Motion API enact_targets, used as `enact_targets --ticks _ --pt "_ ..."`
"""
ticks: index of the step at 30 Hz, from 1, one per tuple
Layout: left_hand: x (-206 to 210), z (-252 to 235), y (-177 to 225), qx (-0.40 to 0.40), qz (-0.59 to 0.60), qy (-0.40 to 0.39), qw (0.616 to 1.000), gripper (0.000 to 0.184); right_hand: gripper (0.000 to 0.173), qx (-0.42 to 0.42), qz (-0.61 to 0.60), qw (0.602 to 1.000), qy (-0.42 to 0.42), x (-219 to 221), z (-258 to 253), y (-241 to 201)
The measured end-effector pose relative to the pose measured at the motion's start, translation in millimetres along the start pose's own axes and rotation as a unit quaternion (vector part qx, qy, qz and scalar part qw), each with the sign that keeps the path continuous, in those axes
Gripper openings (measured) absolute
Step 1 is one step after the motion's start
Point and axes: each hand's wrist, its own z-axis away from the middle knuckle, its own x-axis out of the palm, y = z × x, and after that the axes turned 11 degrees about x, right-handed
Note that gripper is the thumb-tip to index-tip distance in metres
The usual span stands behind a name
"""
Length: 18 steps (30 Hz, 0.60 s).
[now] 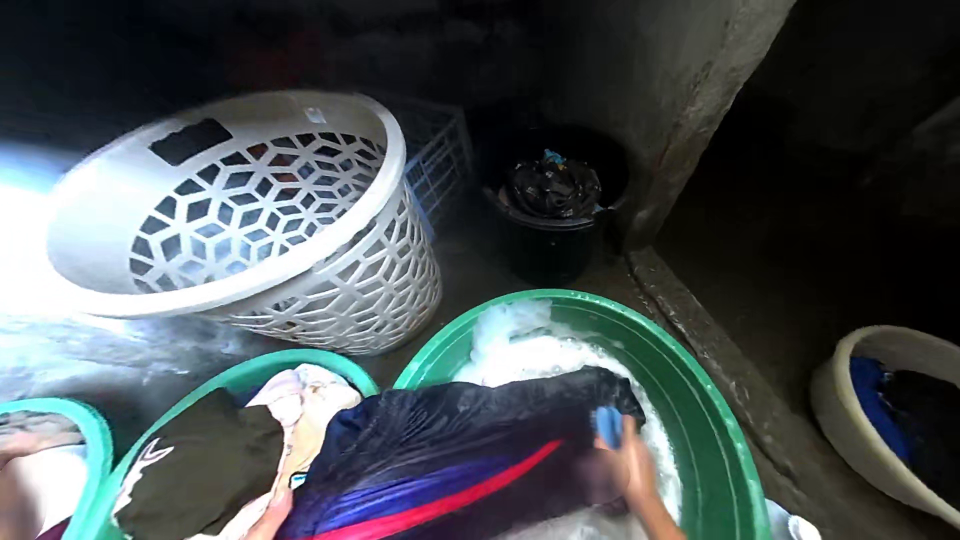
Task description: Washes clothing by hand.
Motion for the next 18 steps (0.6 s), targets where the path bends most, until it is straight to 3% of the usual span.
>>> enact_targets --ticks 3,5,9,11,13,16,17,18 --pt "21 4 21 0.025 -0.061 -0.057 0.996 0.029 0.075 0.031 -0.014 0.999 0.006 -13 -27 27" --pt "36 18 45 0.049 -0.083 -0.137 0.986 0.030 0.075 0.046 -0.077 0.996 -0.001 -13 -22 33" --pt "78 64 117 0.171 -0.113 -0.324 0.924 0.027 0.074 0.065 -0.205 0.977 0.012 -18 0 52" --pt "97 94 166 0.210 -0.118 -0.338 0.909 0.027 0.073 0.087 -0.199 0.976 -0.004 -24 7 72" --pt "108 118 208 0.227 -0.093 -0.312 0.918 0.027 0.071 0.100 -0.138 0.984 -0.058 -32 10 89" --pt "117 130 262 0.285 -0.038 -0.265 0.921 0.031 0.063 0.097 -0.168 0.977 -0.090 -34 12 95" --pt "113 119 280 0.332 -0.026 -0.298 0.895 0.028 0.060 0.097 -0.183 0.974 -0.089 -33 15 96" --pt "100 92 300 0.396 -0.024 -0.389 0.831 0.021 0.058 0.100 -0.192 0.972 -0.091 -34 19 96"
